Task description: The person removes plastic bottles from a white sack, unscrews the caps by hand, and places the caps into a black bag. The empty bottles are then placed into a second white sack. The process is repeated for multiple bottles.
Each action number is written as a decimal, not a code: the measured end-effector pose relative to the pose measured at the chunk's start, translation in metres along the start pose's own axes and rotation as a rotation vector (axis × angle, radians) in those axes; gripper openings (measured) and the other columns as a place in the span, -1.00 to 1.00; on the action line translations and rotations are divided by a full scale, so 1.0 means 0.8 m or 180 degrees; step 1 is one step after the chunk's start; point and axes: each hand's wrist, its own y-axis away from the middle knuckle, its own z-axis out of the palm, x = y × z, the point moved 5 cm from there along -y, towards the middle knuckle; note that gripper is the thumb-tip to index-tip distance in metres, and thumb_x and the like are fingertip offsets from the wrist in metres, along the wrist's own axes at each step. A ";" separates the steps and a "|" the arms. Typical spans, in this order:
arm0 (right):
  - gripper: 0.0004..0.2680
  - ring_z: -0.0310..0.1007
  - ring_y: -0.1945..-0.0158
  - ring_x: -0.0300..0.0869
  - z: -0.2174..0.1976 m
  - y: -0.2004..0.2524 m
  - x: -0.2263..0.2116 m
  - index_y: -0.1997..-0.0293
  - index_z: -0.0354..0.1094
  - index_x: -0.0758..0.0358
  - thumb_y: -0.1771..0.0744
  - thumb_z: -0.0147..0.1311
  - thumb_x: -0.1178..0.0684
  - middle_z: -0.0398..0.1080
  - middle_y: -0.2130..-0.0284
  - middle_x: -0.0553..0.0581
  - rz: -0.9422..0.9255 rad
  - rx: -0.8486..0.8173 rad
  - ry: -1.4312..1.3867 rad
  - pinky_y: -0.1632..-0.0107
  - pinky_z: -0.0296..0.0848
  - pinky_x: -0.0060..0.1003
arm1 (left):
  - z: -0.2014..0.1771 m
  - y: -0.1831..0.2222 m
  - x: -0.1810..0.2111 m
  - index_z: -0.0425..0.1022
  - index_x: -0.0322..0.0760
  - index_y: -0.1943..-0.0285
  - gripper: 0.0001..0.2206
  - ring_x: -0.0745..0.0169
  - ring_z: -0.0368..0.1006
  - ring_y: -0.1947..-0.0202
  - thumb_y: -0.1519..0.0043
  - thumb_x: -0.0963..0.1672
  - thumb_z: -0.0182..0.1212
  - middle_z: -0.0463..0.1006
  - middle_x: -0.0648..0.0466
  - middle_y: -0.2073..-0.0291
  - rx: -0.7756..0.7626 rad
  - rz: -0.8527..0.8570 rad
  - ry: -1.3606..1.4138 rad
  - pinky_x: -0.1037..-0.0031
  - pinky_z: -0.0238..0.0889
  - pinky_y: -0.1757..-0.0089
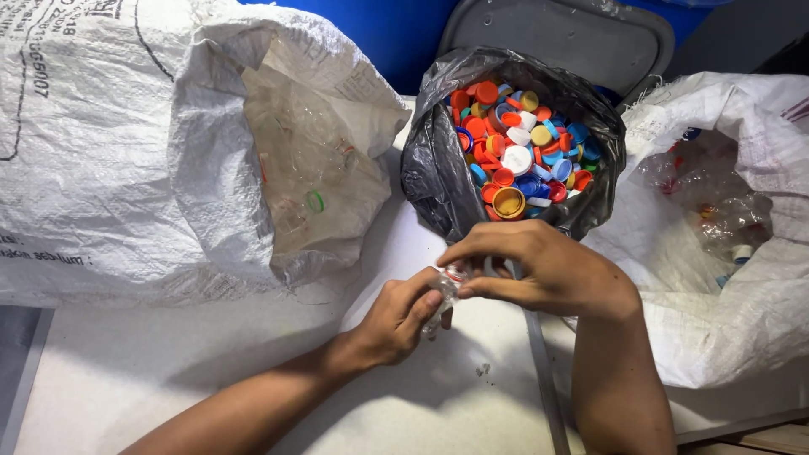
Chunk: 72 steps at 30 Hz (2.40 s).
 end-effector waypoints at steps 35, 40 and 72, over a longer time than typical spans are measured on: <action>-0.57 0.60 0.12 -0.03 -0.095 0.092 0.049 -0.30 0.39 0.05 -0.29 0.27 -0.14 0.58 0.09 0.23 0.2372 0.1106 0.1346 0.07 0.52 -0.12 | -0.023 -0.015 -0.041 0.35 -0.35 -0.08 -0.79 0.38 0.43 0.39 -0.29 -0.26 -0.05 0.50 0.07 0.36 0.1035 -0.1085 0.0417 0.52 0.35 0.31; -0.68 0.60 0.07 -0.05 -0.127 0.232 0.229 -0.20 0.44 0.22 -0.35 0.19 -0.06 0.58 0.08 0.22 0.3300 0.1925 0.1155 -0.03 0.49 -0.14 | -0.019 -0.014 -0.056 0.36 -0.35 -0.08 -0.82 0.40 0.42 0.38 -0.33 -0.25 -0.03 0.49 0.05 0.40 0.0963 -0.1157 0.0474 0.53 0.35 0.30; -0.56 0.59 -0.03 0.14 -0.138 0.374 0.277 -0.09 0.29 0.53 -0.36 0.38 -0.13 0.52 0.03 0.44 0.2048 0.6693 0.2142 -0.17 0.54 -0.09 | -0.020 -0.015 -0.063 0.31 -0.41 -0.10 -0.81 0.41 0.39 0.42 -0.32 -0.27 -0.03 0.52 -0.05 0.09 0.0950 -0.1029 0.0513 0.56 0.33 0.33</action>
